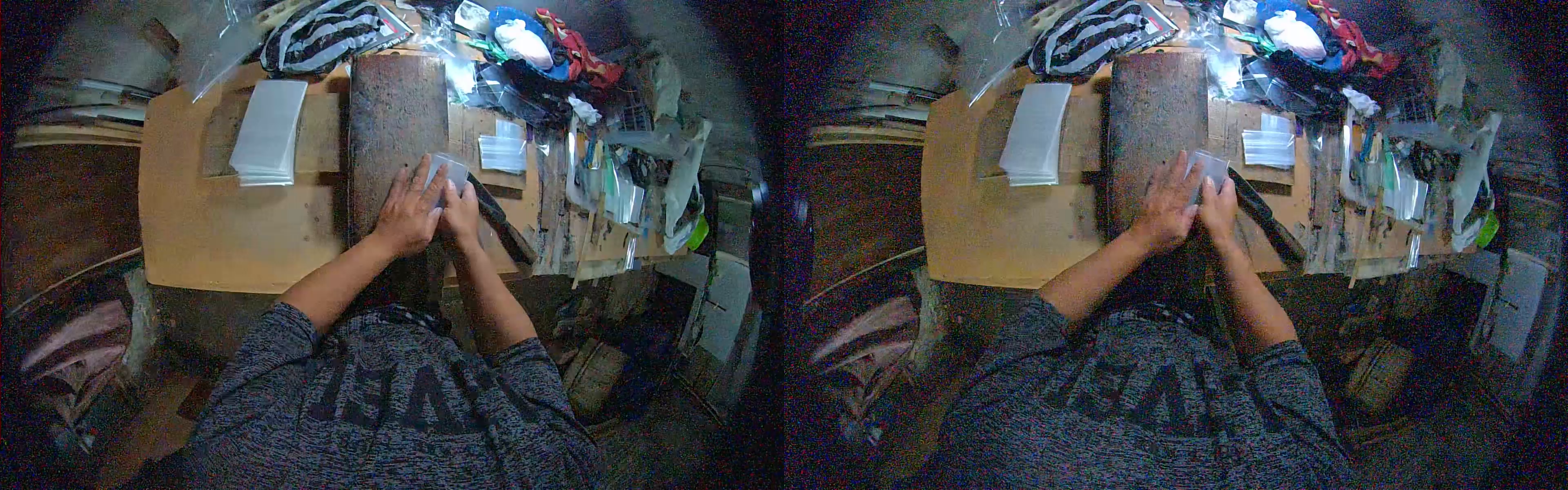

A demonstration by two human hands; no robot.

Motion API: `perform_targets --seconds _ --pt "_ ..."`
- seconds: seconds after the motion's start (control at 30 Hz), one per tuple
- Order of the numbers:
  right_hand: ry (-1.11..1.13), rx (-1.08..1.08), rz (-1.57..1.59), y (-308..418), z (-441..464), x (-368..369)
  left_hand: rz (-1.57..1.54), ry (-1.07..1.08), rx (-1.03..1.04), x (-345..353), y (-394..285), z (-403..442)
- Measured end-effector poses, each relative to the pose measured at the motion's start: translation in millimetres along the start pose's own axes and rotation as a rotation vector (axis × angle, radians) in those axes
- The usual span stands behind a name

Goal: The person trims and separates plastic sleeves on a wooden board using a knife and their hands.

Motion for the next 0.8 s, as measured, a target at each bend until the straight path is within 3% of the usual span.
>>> perform_targets --seconds 0.07,0.2,0.4,0.47,0.57,0.8 --pt "0.013 0.037 0.024 -9 4 0 -0.014 -0.085 -0.098 -5 5 -6" --pt "0.034 0.092 -0.008 -2 3 0 0.029 -0.036 -0.108 -5 5 -2" --pt "0.029 0.078 0.014 1 7 -3 -0.002 0.012 -0.047 -3 6 7" --pt "0.046 0.003 0.177 -8 11 -1 -0.106 0.053 0.019 -1 8 9" --pt "0.050 0.046 0.138 6 6 -3 -0.091 -0.027 0.076 -3 12 10" --pt "0.040 -0.005 0.259 -17 20 -5 -0.136 0.005 0.043 3 14 13"
Point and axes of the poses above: each hand's wrist, its own z-axis towards the middle knuckle, its own x-axis out of the palm, y = z × x, the point moved 5 cm from there along z, towards the middle knuckle, and after that the axes turned 10 degrees about y, right-handed, at the moved point
